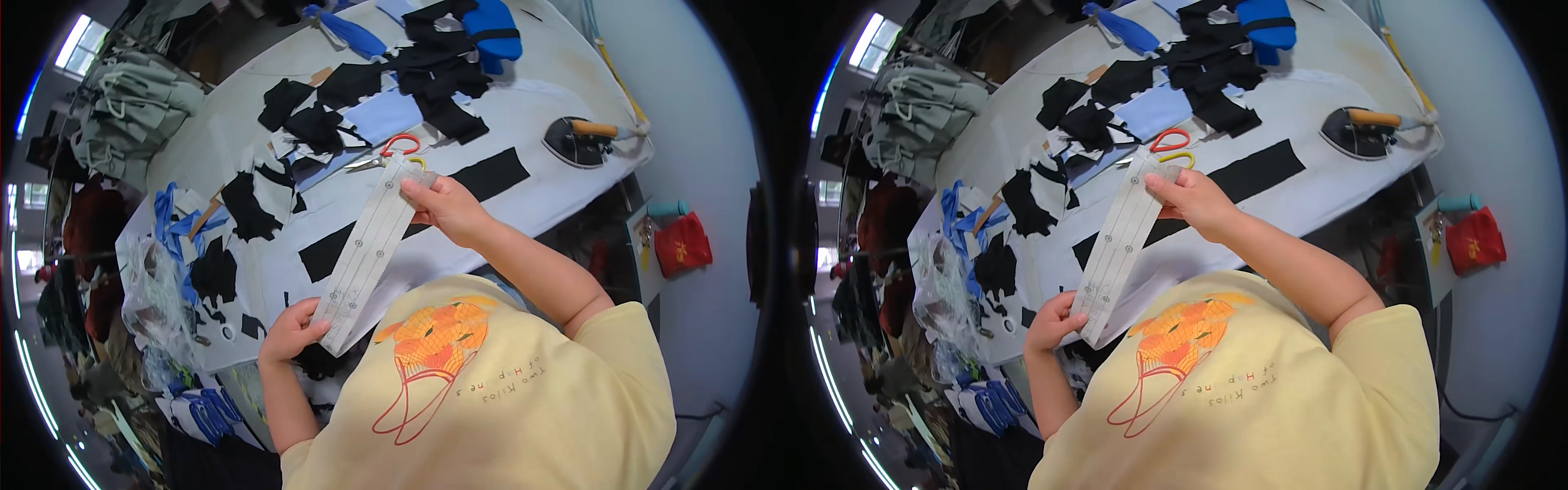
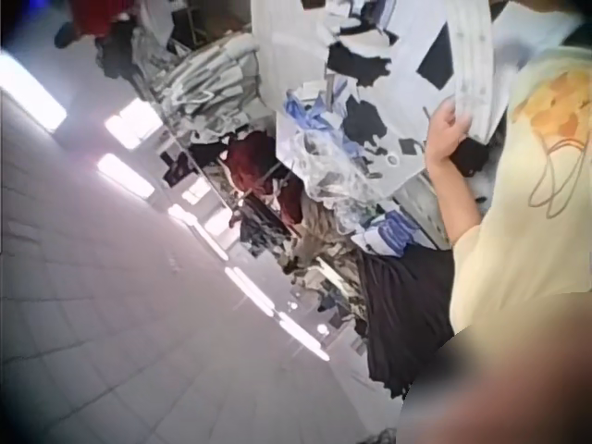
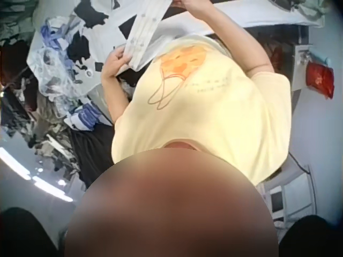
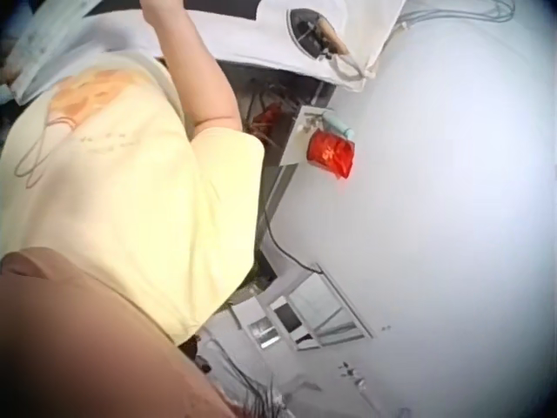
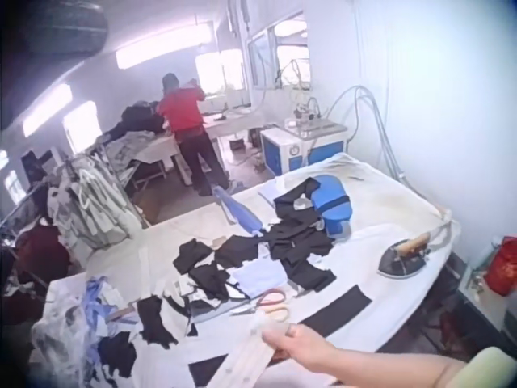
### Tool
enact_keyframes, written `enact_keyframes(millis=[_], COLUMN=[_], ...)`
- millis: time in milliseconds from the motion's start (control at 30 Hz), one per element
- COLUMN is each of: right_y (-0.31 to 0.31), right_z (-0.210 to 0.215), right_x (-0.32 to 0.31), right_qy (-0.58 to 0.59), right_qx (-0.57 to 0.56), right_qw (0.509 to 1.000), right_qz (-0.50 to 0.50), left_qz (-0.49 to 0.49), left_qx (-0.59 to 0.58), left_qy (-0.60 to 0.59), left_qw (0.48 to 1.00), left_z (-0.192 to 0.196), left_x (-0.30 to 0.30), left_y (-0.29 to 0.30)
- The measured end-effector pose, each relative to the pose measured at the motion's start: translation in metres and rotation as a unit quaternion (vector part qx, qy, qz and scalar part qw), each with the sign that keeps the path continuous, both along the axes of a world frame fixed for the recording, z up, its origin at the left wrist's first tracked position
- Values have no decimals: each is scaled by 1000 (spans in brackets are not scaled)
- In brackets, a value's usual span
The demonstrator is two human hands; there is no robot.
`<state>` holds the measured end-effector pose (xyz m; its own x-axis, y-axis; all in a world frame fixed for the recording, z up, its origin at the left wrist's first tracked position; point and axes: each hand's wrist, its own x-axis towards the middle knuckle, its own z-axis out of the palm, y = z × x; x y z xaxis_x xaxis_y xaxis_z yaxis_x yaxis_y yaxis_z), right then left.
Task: Ironing and preparing strips of black fabric for sewing.
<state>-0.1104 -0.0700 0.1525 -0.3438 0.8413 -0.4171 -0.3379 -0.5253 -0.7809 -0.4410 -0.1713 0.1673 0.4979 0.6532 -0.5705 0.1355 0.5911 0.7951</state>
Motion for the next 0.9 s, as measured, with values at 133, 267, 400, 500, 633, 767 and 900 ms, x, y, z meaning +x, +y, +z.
enact_keyframes(millis=[133,267,400,500,633,767,900], right_y=[-3,0,-10,-21,-13,3,14], right_z=[-1,-13,-65,-106,-132,-153,-166], right_x=[22,56,110,153,193,216,224], right_qy=[-37,-174,-253,-237,-339,-470,-482], right_qx=[12,51,15,-52,-53,-6,0], right_qw=[998,969,941,936,912,853,844], right_qz=[-51,-167,-226,-255,-223,-226,-236], left_qz=[-42,-84,-120,-130,-153,-173,-158], left_qx=[10,-26,-55,-45,63,81,76], left_qy=[21,53,93,197,284,332,327], left_qw=[999,995,987,971,944,924,929], left_z=[6,-6,-22,-47,-77,-100,-125], left_x=[9,0,-11,-15,23,54,62], left_y=[16,29,49,64,91,115,132])
